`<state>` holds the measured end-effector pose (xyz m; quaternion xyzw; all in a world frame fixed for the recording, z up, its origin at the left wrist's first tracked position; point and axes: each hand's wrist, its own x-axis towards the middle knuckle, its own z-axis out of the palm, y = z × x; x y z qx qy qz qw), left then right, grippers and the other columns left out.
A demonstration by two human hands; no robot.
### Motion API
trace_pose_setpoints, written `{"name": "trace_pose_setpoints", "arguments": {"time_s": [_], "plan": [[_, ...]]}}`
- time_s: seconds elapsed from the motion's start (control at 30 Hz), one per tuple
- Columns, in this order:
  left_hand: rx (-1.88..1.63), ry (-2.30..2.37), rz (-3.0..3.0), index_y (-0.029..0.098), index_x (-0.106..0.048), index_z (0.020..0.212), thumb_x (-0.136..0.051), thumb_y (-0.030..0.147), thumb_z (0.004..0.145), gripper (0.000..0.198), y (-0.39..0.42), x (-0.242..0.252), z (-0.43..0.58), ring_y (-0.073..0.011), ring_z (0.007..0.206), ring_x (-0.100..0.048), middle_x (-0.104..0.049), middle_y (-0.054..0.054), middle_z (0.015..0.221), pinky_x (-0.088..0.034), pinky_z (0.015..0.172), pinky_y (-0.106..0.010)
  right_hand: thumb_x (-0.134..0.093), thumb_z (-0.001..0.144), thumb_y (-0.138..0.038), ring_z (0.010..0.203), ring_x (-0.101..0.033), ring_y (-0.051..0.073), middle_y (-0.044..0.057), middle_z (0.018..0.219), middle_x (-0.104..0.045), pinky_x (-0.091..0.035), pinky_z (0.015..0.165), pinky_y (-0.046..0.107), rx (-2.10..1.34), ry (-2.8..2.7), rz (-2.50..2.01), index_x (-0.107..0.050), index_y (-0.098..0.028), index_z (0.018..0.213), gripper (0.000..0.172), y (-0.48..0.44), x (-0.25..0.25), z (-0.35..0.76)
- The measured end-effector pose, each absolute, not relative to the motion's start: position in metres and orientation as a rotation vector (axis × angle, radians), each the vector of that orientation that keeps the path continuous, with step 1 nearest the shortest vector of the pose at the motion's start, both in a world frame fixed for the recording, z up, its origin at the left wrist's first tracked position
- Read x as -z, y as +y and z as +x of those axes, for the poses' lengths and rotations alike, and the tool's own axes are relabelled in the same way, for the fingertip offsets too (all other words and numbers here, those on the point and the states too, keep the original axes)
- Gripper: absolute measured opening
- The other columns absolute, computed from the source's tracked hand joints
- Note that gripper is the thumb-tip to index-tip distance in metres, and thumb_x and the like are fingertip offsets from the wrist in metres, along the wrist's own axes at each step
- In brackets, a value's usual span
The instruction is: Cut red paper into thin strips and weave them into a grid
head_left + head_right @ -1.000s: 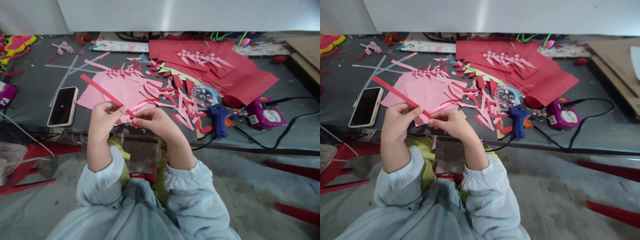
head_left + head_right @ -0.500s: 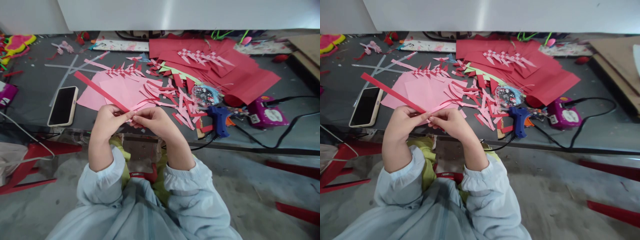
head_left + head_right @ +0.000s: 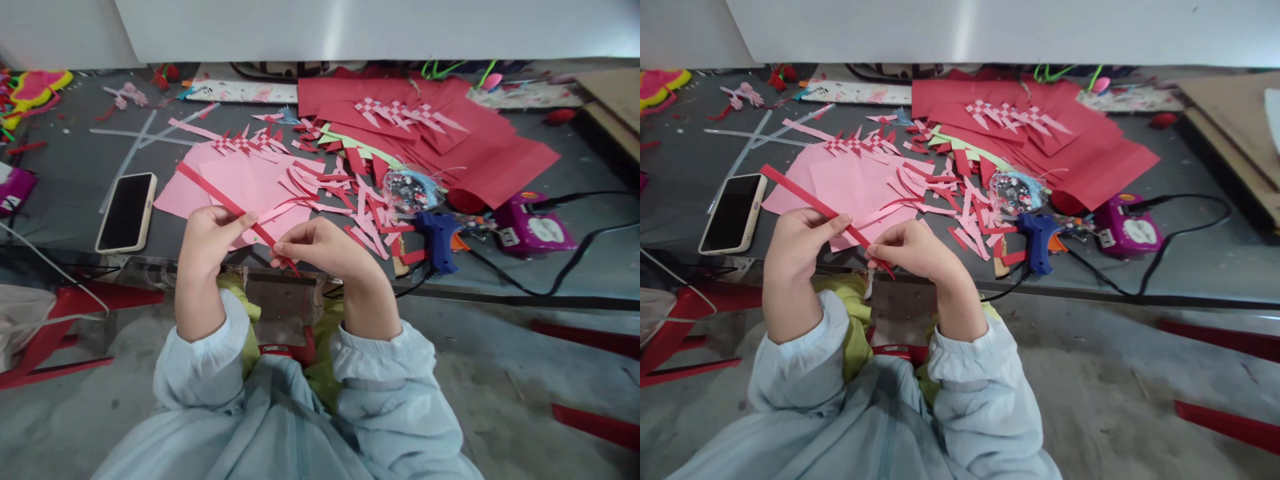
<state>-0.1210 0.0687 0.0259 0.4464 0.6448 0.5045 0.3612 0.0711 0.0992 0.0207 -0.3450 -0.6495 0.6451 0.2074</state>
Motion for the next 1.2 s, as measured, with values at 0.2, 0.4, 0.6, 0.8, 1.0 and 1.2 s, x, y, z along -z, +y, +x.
{"name": "trace_pose_setpoints", "arguments": {"time_s": [0.2, 0.4, 0.6, 0.8, 1.0, 1.2], "plan": [[-1.347, 1.75, 1.159, 0.017, -0.07, 0.054, -0.083, 0.034, 0.062, 0.023, 0.071, -0.024, -0.127, -0.009, 0.049, -0.049, -0.059, 0.002, 0.05, -0.037, 0.049, -0.021, -0.067, 0.079, -0.031, 0.057, -0.056, 0.009, 0.003, 0.067, -0.074, -0.04, 0.055, 0.022, -1.87, -1.964, -0.959, -0.079, -0.015, 0.072, 0.022, 0.098, -0.028, 0.085], [-1.492, 1.75, 1.068, 0.017, -0.069, 0.055, -0.082, 0.03, 0.062, 0.02, 0.074, -0.024, -0.133, -0.0091, 0.051, -0.051, -0.061, 0.001, 0.053, -0.041, 0.052, -0.022, -0.069, 0.079, -0.035, 0.059, -0.061, 0.011, 0.005, 0.071, -0.076, -0.045, 0.057, 0.023, -1.916, -2.001, -0.975, -0.078, -0.015, 0.073, 0.023, 0.097, -0.029, 0.099], [-1.526, 1.737, 1.049, 0.018, -0.07, 0.057, -0.081, 0.027, 0.064, 0.017, 0.072, -0.026, -0.136, -0.0081, 0.049, -0.05, -0.058, 0.002, 0.051, -0.039, 0.05, -0.021, -0.073, 0.077, -0.037, 0.065, -0.067, 0.013, 0.004, 0.072, -0.077, -0.05, 0.062, 0.024, -1.913, -1.962, -1.025, -0.077, -0.018, 0.073, 0.021, 0.093, -0.025, 0.114], [-1.582, 1.689, 1.043, 0.018, -0.073, 0.06, -0.082, 0.028, 0.061, 0.014, 0.076, -0.024, -0.134, -0.0082, 0.05, -0.05, -0.061, 0.001, 0.053, -0.039, 0.051, -0.021, -0.069, 0.082, -0.042, 0.063, -0.066, 0.012, 0.004, 0.073, -0.077, -0.049, 0.059, 0.023, -1.884, -1.971, -1.109, -0.078, -0.018, 0.076, 0.026, 0.09, -0.021, 0.129], [-1.635, 1.713, 1.033, 0.018, -0.072, 0.059, -0.08, 0.027, 0.063, 0.013, 0.079, -0.023, -0.134, -0.0083, 0.05, -0.049, -0.06, 0.002, 0.053, -0.039, 0.052, -0.022, -0.072, 0.08, -0.042, 0.067, -0.07, 0.015, 0.005, 0.074, -0.078, -0.054, 0.065, 0.025, -1.918, -1.892, -1.186, -0.078, -0.019, 0.074, 0.025, 0.088, -0.022, 0.139], [-1.611, 1.772, 1.023, 0.018, -0.068, 0.056, -0.078, 0.027, 0.066, 0.017, 0.08, -0.025, -0.136, -0.0083, 0.05, -0.047, -0.057, 0.002, 0.051, -0.039, 0.052, -0.023, -0.075, 0.076, -0.045, 0.064, -0.071, 0.016, 0.005, 0.072, -0.078, -0.057, 0.062, 0.026, -1.912, -1.849, -1.215, -0.077, -0.021, 0.071, 0.024, 0.088, -0.022, 0.148]]}}
